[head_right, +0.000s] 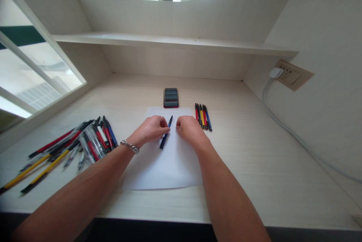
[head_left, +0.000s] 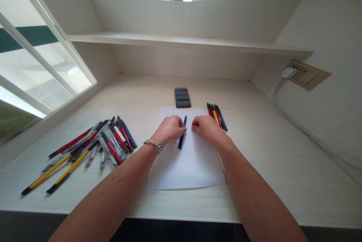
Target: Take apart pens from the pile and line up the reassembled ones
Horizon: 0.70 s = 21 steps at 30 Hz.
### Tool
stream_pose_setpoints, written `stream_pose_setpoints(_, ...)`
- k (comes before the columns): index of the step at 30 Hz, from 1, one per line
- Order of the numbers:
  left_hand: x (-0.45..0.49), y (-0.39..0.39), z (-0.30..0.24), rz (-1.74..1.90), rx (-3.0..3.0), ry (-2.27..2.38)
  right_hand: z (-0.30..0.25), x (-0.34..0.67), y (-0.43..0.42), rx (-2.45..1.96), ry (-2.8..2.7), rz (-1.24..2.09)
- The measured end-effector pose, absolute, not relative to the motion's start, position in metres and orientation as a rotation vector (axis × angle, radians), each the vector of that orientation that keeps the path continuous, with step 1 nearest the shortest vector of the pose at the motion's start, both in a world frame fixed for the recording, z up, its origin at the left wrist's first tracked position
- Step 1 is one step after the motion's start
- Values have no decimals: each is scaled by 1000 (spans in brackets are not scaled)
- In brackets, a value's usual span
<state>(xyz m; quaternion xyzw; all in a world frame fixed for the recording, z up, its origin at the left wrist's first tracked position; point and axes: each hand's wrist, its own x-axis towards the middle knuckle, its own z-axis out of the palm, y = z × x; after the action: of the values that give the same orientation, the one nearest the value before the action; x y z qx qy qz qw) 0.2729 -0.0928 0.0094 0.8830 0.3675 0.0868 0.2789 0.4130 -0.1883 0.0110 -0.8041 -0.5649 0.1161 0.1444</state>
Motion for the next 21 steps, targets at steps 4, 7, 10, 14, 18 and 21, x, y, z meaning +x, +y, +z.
stream_pose_setpoints(4, 261, -88, 11, 190, 2310, 968, 10, 414, -187, -2307, -1615, 351)
stream_pose_setpoints(7, 251, -86, 8, 225, 2287, 962, 8, 414, -186, -2288, -1616, 345)
stream_pose_setpoints(10, 245, -87, 4, 285, 2303, 918, 6, 413, -184, -2277, -1603, 321)
stream_pose_setpoints(14, 243, -88, 0, 319, 2323, 887, 2, 408, -180, -2280, -1556, 271)
stream_pose_setpoints(18, 245, -89, -1, 352, 2334, 871, 1, 401, -173, -2349, -1489, 229)
stream_pose_setpoints(21, 245, -89, -2, 369, 2337, 860, 1, 394, -166, -2431, -1428, 203)
